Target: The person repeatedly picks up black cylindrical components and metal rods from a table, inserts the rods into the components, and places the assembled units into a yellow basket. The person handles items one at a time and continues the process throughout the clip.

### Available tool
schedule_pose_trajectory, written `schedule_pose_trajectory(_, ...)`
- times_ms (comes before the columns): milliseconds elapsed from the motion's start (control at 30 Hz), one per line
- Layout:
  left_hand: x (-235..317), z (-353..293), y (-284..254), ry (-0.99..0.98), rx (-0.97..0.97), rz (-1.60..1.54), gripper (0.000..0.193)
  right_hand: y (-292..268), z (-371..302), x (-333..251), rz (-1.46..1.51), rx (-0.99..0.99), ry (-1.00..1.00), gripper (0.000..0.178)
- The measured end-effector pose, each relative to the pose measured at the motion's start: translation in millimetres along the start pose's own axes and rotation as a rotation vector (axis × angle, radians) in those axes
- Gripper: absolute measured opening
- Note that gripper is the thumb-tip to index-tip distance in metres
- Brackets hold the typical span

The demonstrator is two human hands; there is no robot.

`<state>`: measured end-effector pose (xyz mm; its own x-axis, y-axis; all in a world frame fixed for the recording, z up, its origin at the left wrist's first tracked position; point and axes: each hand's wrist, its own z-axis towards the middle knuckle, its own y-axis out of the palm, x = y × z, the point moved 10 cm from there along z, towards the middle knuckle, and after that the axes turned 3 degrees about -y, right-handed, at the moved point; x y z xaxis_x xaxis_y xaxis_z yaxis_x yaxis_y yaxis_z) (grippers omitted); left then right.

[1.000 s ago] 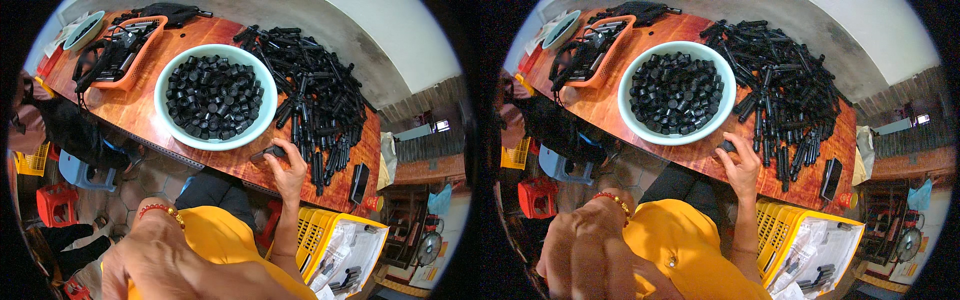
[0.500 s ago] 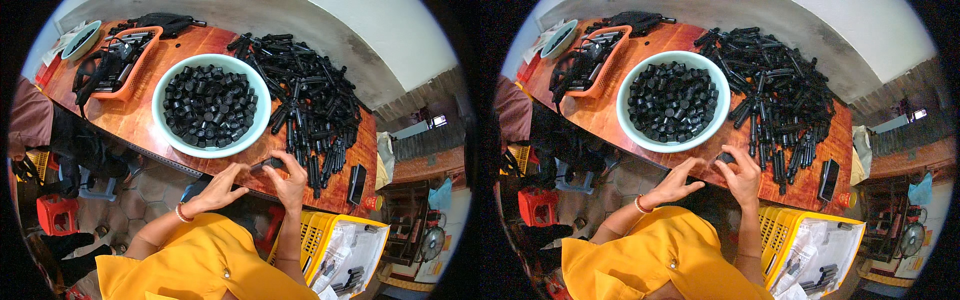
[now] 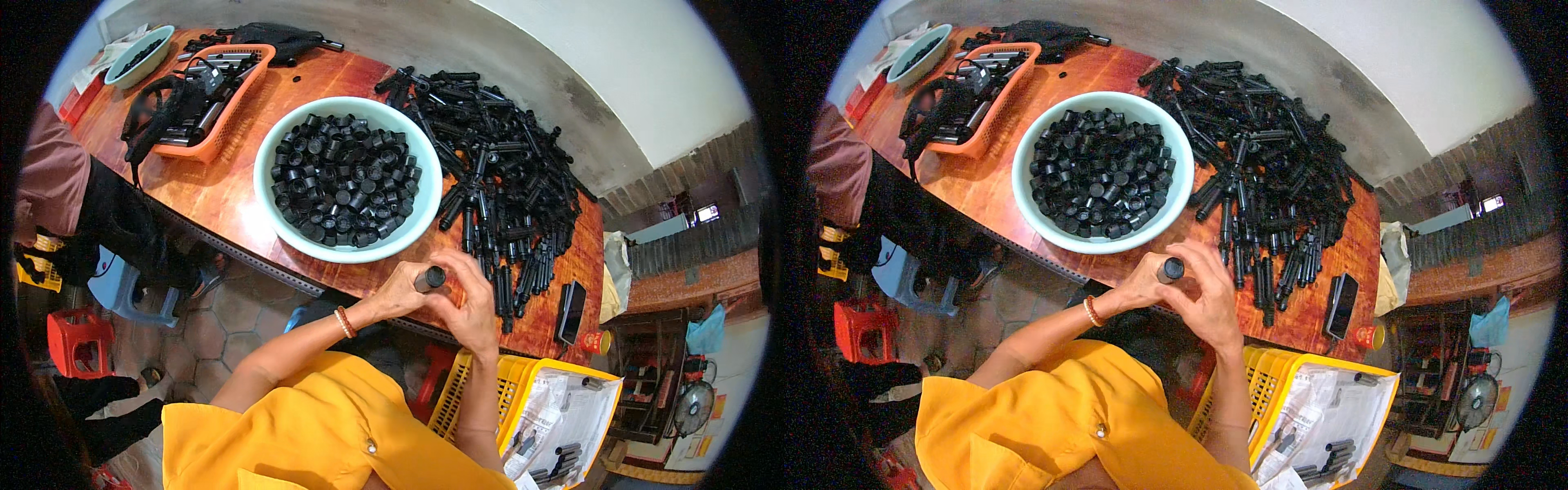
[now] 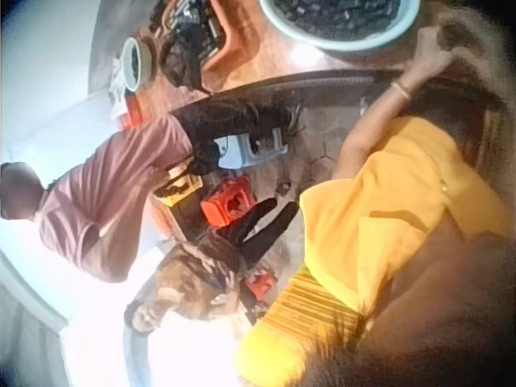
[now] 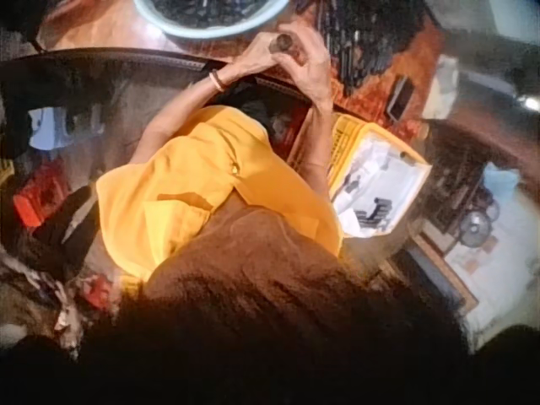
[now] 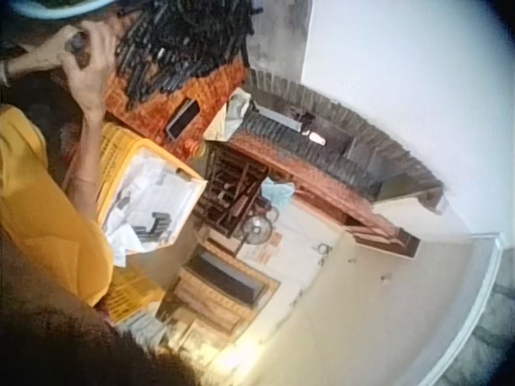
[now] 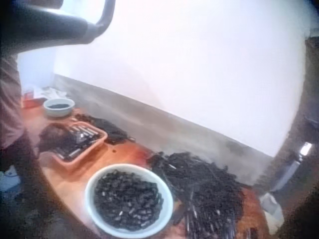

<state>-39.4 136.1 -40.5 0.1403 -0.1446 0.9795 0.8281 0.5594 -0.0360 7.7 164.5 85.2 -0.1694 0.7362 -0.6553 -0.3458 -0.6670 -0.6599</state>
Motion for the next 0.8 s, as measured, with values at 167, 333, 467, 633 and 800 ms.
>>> schedule_pose_trajectory(167, 13, -8, 15, 0.327, 0.087, 0.263, 0.025, 29, 26, -15, -0.076, -0.322, -0.073, 0.022)
schedule_pose_trajectory(333, -19, -27, 26, 0.095, -0.073, 0.178, 0.027, 69, 26, -15, -0.242, -0.522, -0.100, 0.029)
schedule_pose_trajectory(467, -25, -28, 26, 0.102, -0.088, 0.193, 0.028, 76, 24, -10, -0.242, -0.555, -0.048, 0.031)
schedule_pose_trajectory(633, -28, -31, 28, 0.100, -0.106, 0.207, 0.028, 79, 21, -12, -0.277, -0.637, -0.028, 0.034)
schedule_pose_trajectory(800, -29, -32, 29, 0.099, -0.123, 0.216, 0.029, 81, 21, -12, -0.281, -0.636, -0.037, 0.038)
